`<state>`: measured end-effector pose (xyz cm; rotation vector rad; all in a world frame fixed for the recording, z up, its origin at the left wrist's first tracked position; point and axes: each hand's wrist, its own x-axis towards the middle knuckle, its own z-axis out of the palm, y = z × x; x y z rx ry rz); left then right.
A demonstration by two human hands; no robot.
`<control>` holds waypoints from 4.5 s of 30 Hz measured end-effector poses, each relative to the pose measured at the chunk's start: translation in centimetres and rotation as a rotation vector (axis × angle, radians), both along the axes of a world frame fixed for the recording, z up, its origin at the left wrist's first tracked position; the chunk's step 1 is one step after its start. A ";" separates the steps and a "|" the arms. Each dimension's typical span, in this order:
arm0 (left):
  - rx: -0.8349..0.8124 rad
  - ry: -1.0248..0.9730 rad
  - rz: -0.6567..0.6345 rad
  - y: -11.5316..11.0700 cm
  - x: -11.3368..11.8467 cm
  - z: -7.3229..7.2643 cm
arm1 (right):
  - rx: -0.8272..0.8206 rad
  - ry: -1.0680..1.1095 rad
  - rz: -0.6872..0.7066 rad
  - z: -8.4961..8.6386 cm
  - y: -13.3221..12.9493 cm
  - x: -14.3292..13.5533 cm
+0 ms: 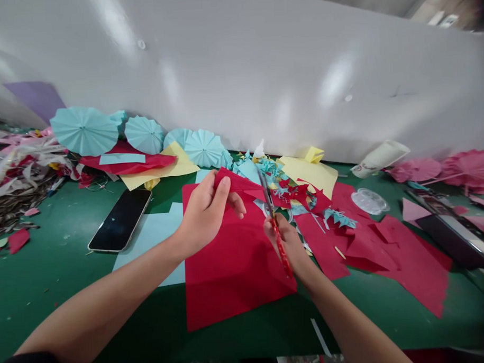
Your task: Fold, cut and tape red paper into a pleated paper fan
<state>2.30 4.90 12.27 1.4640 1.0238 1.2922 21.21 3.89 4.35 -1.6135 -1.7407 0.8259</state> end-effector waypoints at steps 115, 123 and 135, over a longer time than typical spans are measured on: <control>0.037 -0.022 -0.220 -2.0 -2.4 -11.1 | 0.361 0.042 0.447 -1.5 -0.6 -4.4; 0.052 -0.039 -0.123 -2.1 -2.3 -10.7 | 0.471 -0.007 0.423 -1.7 -0.6 -4.0; 0.279 0.167 0.004 -2.3 -2.1 -11.8 | 0.757 -0.445 0.396 -2.5 -0.8 -4.5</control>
